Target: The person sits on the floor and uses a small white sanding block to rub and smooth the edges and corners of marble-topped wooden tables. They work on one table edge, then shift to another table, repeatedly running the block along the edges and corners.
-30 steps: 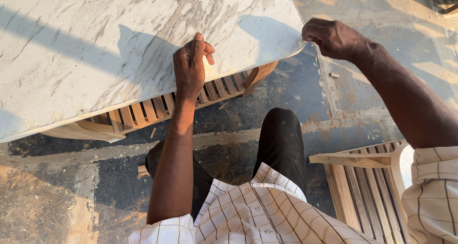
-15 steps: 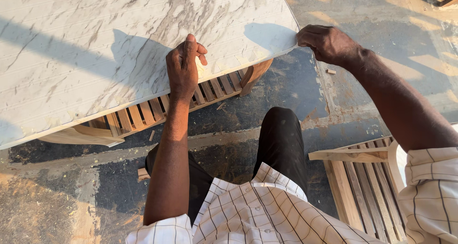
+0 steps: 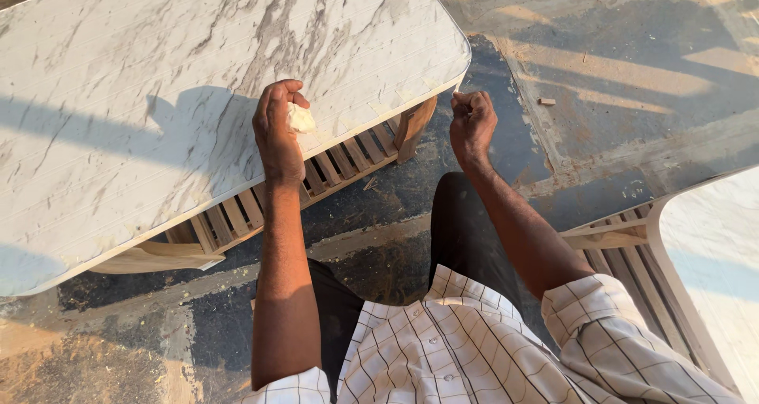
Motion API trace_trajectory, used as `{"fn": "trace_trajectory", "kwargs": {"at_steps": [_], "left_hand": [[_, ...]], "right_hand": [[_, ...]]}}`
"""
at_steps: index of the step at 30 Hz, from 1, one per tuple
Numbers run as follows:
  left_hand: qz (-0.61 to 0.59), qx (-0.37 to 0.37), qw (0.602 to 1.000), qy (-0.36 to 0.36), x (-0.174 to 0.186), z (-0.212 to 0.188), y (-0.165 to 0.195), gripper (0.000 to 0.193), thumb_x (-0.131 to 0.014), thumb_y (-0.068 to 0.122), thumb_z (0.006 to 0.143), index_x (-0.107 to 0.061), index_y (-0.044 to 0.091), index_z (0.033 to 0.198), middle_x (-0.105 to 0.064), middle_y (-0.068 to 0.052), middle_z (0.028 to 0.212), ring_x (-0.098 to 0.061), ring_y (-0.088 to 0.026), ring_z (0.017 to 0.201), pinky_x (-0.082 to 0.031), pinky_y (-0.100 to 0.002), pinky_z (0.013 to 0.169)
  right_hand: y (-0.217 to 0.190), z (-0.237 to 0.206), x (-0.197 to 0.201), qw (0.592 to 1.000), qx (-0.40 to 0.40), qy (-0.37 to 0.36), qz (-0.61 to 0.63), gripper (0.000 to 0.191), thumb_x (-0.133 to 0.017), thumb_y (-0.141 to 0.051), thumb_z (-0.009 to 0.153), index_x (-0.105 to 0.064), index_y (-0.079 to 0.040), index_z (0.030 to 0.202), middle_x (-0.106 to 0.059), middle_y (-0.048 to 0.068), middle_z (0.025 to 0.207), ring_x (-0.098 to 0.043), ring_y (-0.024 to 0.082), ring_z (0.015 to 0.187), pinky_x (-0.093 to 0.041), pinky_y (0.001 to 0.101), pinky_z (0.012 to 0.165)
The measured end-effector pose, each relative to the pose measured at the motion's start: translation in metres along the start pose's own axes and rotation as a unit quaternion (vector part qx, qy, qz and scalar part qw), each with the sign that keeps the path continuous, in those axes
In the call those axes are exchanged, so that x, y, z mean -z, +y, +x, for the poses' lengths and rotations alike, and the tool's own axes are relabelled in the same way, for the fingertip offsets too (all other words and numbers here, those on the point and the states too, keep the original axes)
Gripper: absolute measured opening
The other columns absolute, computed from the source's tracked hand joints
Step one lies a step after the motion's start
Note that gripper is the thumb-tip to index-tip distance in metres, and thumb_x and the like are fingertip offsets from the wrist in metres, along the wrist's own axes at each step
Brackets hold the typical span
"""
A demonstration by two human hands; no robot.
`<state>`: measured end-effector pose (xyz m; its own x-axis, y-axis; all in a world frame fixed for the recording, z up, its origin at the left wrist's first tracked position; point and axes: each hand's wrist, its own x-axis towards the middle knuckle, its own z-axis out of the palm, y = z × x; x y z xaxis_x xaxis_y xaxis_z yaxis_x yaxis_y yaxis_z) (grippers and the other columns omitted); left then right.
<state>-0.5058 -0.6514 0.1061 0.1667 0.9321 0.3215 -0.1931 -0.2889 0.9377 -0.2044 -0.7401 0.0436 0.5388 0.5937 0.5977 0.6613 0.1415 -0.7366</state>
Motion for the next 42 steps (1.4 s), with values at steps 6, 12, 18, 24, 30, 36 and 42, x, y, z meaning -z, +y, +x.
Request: {"fn": "trace_trajectory", "kwargs": {"at_steps": [6, 12, 18, 24, 30, 36, 42], "left_hand": [[-0.052, 0.02, 0.998, -0.017, 0.002, 0.003, 0.002, 0.071, -0.051, 0.064, 0.099, -0.058, 0.005, 0.138, -0.052, -0.009, 0.116, -0.051, -0.022, 0.114, -0.043, -0.041, 0.102], [0.02, -0.002, 0.995, -0.096, 0.005, -0.001, -0.005, 0.096, -0.039, 0.085, 0.096, -0.044, 0.009, 0.154, -0.045, -0.012, 0.133, -0.042, -0.026, 0.139, -0.031, -0.048, 0.117], [0.105, -0.029, 0.991, -0.082, 0.004, 0.001, -0.003, 0.067, -0.046, 0.06, 0.108, -0.054, 0.005, 0.145, -0.06, -0.008, 0.109, -0.059, -0.018, 0.105, -0.047, -0.04, 0.097], [-0.041, 0.004, 0.999, -0.013, -0.001, 0.002, -0.007, 0.042, -0.054, 0.04, 0.109, -0.065, 0.003, 0.124, -0.064, -0.002, 0.078, -0.064, -0.01, 0.072, -0.052, -0.028, 0.065], [0.081, -0.045, 0.995, -0.02, 0.002, 0.008, -0.012, 0.05, -0.06, 0.048, 0.11, -0.072, 0.002, 0.096, -0.068, -0.005, 0.08, -0.066, -0.01, 0.077, -0.051, -0.026, 0.071], [0.043, -0.023, 0.998, -0.026, -0.005, 0.009, 0.001, 0.03, -0.072, 0.031, 0.101, -0.068, 0.001, 0.102, -0.067, -0.005, 0.087, -0.064, -0.009, 0.072, -0.054, -0.027, 0.062], [0.028, -0.018, 0.999, -0.03, -0.006, 0.006, 0.0, 0.026, -0.07, 0.026, 0.101, -0.07, 0.0, 0.102, -0.07, -0.005, 0.087, -0.064, -0.008, 0.072, -0.058, -0.027, 0.064]], "right_hand": [[-0.006, -0.057, 0.01, 0.951, -0.19, -0.227, -0.091, 0.009, -0.069, -0.013, 0.091, -0.076, -0.009, 0.094, -0.072, 0.004, 0.091, -0.07, 0.021, 0.082, -0.057, 0.0418, 0.072], [-0.1, -0.061, 0.0, 0.722, -0.408, -0.317, 0.46, 0.022, -0.082, -0.027, 0.092, -0.068, -0.012, 0.085, -0.063, 0.0, 0.069, -0.056, 0.01, 0.059, -0.044, 0.0267, 0.052], [-0.147, -0.037, -0.07, 0.742, -0.399, -0.356, 0.404, 0.025, -0.078, -0.029, 0.094, -0.067, -0.009, 0.085, -0.064, 0.0, 0.068, -0.054, 0.008, 0.053, -0.037, 0.0247, 0.043], [-0.109, -0.017, -0.054, 0.974, -0.064, -0.214, -0.048, 0.027, -0.071, -0.024, 0.101, -0.075, -0.002, 0.115, -0.078, 0.015, 0.09, -0.072, 0.013, 0.064, -0.059, 0.0268, 0.05], [-0.036, 0.131, 0.046, 0.914, 0.142, -0.317, -0.208, 0.014, -0.074, -0.009, 0.101, -0.077, -0.004, 0.114, -0.075, 0.015, 0.11, -0.075, 0.023, 0.094, -0.064, 0.0362, 0.079], [-0.004, 0.158, 0.037, 0.877, 0.12, -0.407, -0.224, 0.018, -0.084, -0.017, 0.091, -0.081, -0.005, 0.104, -0.075, 0.016, 0.103, -0.074, 0.025, 0.09, -0.061, 0.04, 0.078], [0.004, 0.151, 0.026, 0.9, 0.112, -0.363, -0.213, 0.012, -0.08, -0.012, 0.093, -0.081, -0.003, 0.101, -0.076, 0.016, 0.094, -0.075, 0.025, 0.081, -0.063, 0.0398, 0.074]]}}
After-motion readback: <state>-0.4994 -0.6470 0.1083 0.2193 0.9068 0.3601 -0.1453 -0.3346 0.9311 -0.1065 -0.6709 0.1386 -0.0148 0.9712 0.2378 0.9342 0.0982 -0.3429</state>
